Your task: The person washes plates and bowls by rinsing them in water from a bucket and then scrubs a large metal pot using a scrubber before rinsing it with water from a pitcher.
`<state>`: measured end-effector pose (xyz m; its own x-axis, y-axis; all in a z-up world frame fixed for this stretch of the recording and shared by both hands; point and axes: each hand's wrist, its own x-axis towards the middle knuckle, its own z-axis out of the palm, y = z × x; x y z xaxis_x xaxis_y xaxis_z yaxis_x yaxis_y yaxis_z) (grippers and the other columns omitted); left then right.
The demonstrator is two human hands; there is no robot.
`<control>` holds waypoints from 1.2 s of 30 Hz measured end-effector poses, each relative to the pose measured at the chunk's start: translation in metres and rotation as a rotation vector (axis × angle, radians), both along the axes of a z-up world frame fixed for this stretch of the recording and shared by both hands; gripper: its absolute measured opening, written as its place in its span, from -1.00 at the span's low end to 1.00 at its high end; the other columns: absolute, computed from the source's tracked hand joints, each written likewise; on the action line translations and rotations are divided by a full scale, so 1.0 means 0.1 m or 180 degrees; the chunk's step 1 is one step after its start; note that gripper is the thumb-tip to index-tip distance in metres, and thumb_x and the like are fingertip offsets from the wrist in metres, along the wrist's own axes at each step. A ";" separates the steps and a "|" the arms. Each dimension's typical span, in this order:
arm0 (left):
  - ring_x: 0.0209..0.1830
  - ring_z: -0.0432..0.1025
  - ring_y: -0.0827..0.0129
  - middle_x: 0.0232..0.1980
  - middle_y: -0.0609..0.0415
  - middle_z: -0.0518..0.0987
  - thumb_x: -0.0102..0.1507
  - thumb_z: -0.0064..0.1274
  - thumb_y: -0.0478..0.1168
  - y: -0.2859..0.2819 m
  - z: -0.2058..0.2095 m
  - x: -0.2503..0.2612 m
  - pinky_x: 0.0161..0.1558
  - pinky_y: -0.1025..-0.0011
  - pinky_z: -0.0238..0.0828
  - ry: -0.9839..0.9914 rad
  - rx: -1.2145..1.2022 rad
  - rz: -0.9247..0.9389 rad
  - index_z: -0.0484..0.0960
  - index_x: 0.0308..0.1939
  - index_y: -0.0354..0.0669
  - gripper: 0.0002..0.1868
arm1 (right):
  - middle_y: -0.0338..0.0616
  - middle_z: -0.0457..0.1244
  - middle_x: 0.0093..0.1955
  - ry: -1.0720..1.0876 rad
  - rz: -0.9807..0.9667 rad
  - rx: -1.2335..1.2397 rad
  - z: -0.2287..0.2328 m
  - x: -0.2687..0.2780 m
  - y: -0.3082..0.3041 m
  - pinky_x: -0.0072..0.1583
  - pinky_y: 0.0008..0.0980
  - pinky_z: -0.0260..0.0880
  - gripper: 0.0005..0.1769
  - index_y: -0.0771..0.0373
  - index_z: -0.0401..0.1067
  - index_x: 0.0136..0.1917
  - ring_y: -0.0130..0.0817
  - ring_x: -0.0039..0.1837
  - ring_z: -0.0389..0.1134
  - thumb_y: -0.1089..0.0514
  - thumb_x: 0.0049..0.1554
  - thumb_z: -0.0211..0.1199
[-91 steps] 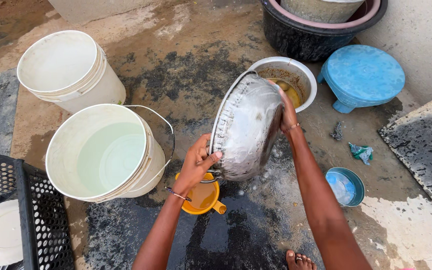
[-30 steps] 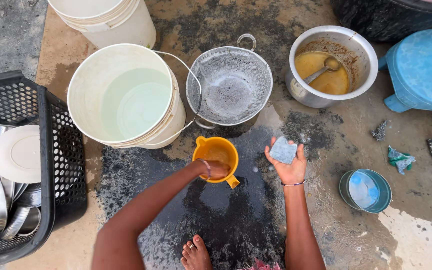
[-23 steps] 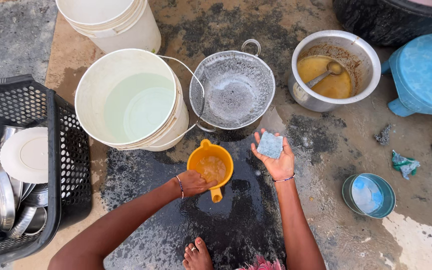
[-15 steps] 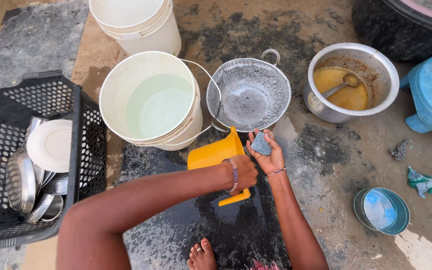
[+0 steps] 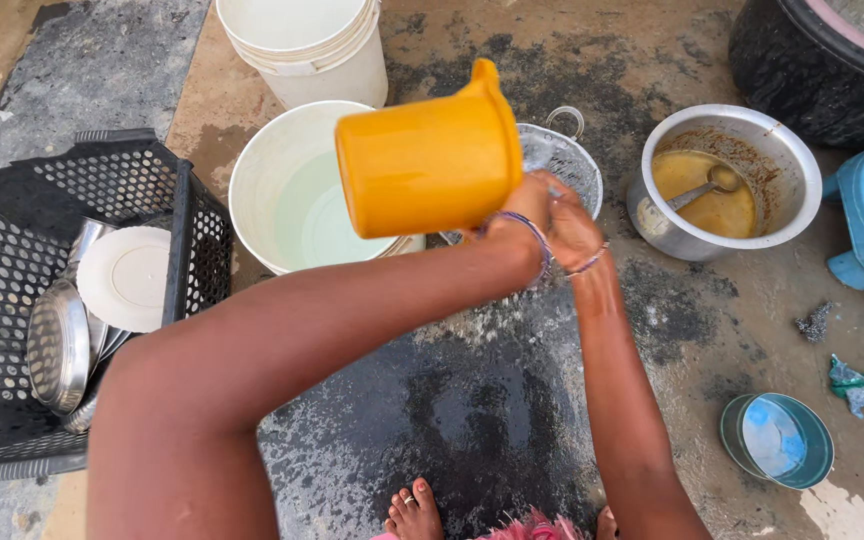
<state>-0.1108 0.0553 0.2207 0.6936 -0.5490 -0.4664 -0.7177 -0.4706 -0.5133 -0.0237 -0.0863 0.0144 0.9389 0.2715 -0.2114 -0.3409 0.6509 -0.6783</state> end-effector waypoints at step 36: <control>-0.24 0.58 0.29 -0.32 0.11 0.68 0.31 0.12 -0.01 3.27 -0.58 0.29 -0.09 0.31 0.35 -0.0902 -0.2130 0.0994 0.64 0.00 0.14 -0.79 | 0.23 0.36 -0.30 -0.2370 0.0271 -0.5823 -0.84 0.59 1.02 -0.21 0.08 0.44 -0.60 0.18 0.49 0.22 0.16 -0.26 0.42 0.01 0.16 0.24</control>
